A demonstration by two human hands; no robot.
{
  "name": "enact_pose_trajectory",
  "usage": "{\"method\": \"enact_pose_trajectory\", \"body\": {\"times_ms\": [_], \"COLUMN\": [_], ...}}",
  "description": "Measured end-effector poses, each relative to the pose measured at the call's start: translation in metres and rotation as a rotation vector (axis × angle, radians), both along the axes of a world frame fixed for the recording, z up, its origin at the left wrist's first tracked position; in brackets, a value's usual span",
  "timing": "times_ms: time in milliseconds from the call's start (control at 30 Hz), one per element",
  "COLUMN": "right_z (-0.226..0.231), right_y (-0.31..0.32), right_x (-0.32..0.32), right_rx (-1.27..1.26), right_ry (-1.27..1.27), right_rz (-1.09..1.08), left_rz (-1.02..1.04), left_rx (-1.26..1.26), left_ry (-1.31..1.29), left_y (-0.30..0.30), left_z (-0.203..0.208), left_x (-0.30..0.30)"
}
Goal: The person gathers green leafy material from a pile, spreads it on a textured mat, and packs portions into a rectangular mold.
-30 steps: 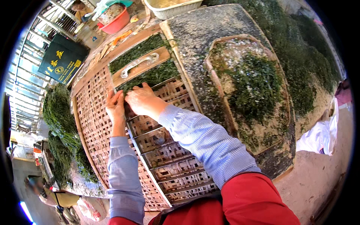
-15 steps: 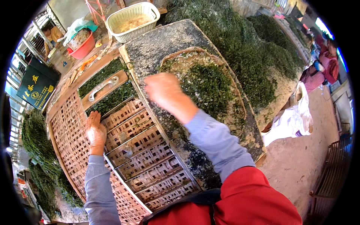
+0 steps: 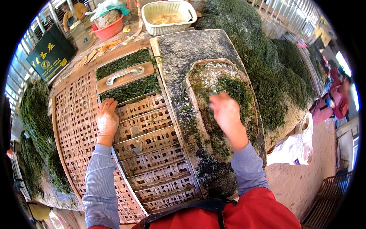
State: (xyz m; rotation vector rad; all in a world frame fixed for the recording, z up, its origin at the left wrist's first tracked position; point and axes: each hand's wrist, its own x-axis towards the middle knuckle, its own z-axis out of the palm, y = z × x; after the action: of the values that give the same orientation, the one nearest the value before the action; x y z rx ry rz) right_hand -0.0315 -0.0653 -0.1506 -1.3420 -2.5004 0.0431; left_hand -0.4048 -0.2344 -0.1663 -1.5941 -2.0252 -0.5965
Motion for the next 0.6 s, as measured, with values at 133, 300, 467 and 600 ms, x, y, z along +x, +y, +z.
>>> {"method": "enact_pose_trajectory", "body": {"times_ms": [133,300,467,600], "right_z": [0.075,0.101,0.033,-0.003], "right_y": [0.007,-0.014,-0.013,-0.033], "right_x": [-0.072,-0.193,-0.230,-0.213], "right_rx": [0.319,-0.604,0.002,0.295], "right_ry": [0.577,0.972,0.047,-0.045], "right_rz": [0.209,0.305,0.535,0.576], "left_rz": [0.032,0.046,0.039,0.051], "left_rx": [-0.044,-0.080,-0.086,-0.079], "left_ry": [-0.025,0.016,0.002,-0.067], "left_y": [-0.004,-0.005,-0.006,0.000], "left_z": [0.005,0.003,0.006,0.018], "left_x": [0.001,0.000,0.000,0.011]}}
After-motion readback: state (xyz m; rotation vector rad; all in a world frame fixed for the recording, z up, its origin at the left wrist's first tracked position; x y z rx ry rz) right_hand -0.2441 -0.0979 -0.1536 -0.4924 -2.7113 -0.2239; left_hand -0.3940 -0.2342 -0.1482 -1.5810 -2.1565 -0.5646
